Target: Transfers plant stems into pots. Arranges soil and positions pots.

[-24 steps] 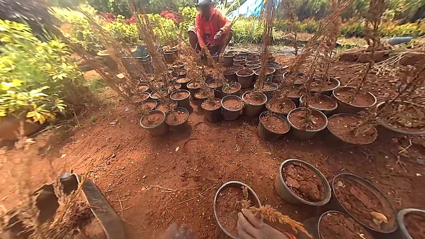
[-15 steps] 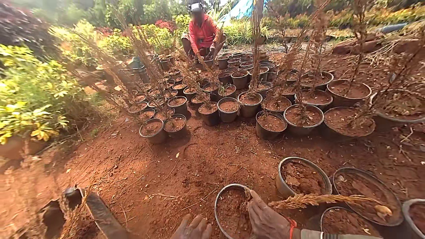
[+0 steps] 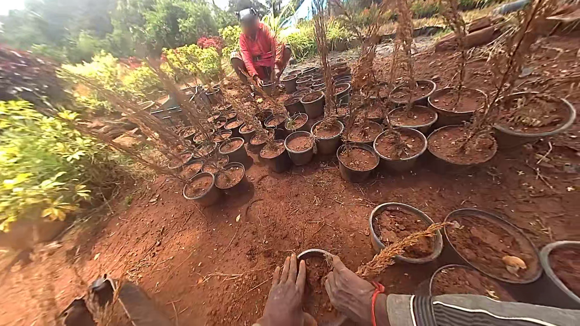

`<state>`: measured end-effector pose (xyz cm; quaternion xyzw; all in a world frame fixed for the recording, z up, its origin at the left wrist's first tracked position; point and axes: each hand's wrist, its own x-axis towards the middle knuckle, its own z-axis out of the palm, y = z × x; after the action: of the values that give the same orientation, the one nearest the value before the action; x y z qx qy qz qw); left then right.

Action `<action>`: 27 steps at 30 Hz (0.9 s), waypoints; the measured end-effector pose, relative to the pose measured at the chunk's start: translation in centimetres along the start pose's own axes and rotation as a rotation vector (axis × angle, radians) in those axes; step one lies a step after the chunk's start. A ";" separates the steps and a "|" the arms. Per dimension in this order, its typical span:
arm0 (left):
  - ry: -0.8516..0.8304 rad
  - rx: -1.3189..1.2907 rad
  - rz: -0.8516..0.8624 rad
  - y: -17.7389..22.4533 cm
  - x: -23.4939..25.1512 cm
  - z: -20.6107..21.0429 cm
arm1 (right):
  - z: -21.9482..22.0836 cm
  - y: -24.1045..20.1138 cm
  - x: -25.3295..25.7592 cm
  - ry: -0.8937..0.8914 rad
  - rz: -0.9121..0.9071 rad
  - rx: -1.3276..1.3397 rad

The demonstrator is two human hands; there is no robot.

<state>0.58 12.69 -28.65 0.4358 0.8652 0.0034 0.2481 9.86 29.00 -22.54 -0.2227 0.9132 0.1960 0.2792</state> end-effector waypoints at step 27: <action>-0.056 -0.023 0.016 1.4 0.9 -0.2 | 1.3 0.9 0.6 -0.030 -0.017 0.315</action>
<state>1.08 14.26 -28.51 0.4396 0.8543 0.0032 0.2775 9.52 30.19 -23.69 -0.1808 0.9265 0.0512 0.3261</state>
